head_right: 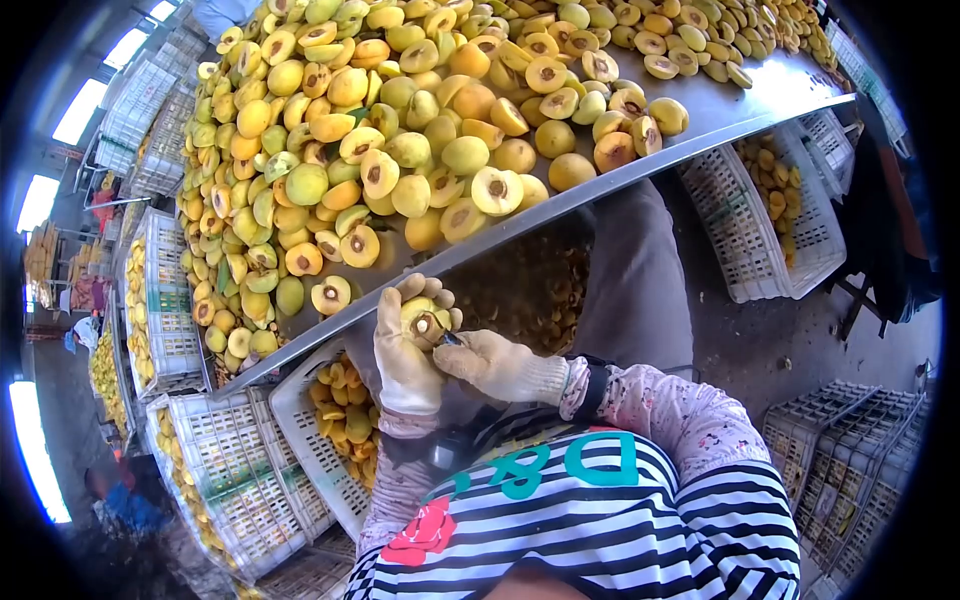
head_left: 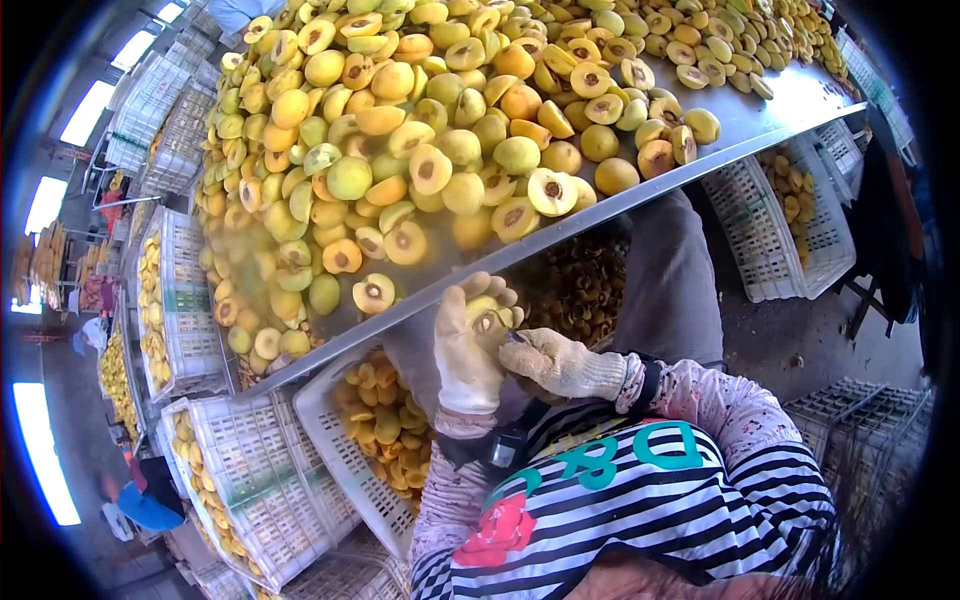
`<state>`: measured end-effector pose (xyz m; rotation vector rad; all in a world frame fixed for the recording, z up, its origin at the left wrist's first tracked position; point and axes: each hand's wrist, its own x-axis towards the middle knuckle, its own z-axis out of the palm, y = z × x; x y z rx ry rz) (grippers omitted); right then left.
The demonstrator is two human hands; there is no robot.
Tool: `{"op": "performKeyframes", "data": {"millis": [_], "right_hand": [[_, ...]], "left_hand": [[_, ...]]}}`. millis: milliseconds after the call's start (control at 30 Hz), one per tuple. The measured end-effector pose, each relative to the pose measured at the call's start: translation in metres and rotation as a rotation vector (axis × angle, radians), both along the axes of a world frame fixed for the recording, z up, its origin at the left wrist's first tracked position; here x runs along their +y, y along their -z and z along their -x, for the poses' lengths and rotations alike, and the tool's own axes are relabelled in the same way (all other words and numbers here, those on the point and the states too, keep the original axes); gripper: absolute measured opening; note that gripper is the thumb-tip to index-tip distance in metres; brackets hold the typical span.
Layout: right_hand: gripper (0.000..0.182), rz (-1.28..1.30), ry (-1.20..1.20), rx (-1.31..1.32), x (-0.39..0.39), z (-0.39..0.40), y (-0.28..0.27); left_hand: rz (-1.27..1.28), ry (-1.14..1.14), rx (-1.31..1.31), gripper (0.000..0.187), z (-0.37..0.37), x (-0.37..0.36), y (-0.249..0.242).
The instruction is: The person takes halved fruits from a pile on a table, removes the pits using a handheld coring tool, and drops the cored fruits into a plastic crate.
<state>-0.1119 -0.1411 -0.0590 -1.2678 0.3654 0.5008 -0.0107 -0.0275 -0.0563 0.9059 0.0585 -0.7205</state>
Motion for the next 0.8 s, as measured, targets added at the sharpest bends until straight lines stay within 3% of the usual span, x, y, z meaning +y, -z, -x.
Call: {"op": "performKeyframes", "data": {"millis": [100, 333, 367, 467, 500, 567, 600, 667, 733, 767, 800], "right_hand": [[0.043, 0.174, 0.001, -0.231, -0.012, 0.000, 0.010], [0.039, 0.043, -0.011, -0.244, -0.025, 0.000, 0.022], [0.037, 0.056, -0.005, -0.337, -0.025, -0.003, 0.024], [0.036, -0.016, 0.097, -0.420, -0.019, 0.004, 0.015], [0.035, -0.023, 0.062, -0.330, -0.016, 0.006, 0.019], [0.034, -0.170, -0.072, -0.162, -0.029, 0.006, 0.014], [0.034, -0.152, -0.064, -0.215, -0.029, 0.006, 0.013], [0.034, -0.114, -0.046, -0.320, -0.030, 0.007, 0.012], [0.033, 0.095, -0.002, -0.483, -0.027, 0.007, 0.010], [0.033, 0.142, -0.035, -0.456, -0.030, 0.006, 0.000], [0.033, 0.101, -0.095, -0.437, -0.030, 0.007, 0.002]], "left_hand": [[-0.015, 0.062, 0.003, 0.035, -0.005, -0.007, 0.000], [0.016, -0.015, -0.280, 0.032, 0.005, -0.022, 0.002], [-0.002, -0.039, -0.302, 0.033, 0.008, -0.024, 0.002], [0.032, -0.014, -0.496, 0.028, 0.017, -0.023, -0.012], [0.052, -0.013, -0.524, 0.029, 0.017, -0.023, -0.013], [-0.072, -0.077, -0.796, 0.038, 0.017, -0.028, -0.013], [-0.134, -0.108, -0.928, 0.043, 0.018, -0.029, -0.013], [-0.149, -0.081, -0.891, 0.044, 0.019, -0.028, -0.016], [-0.069, 0.000, -0.785, 0.045, 0.016, -0.019, -0.022], [-0.109, 0.089, -0.739, 0.044, 0.013, -0.015, -0.029], [0.012, 0.113, -0.583, 0.043, 0.013, -0.014, -0.033]]}}
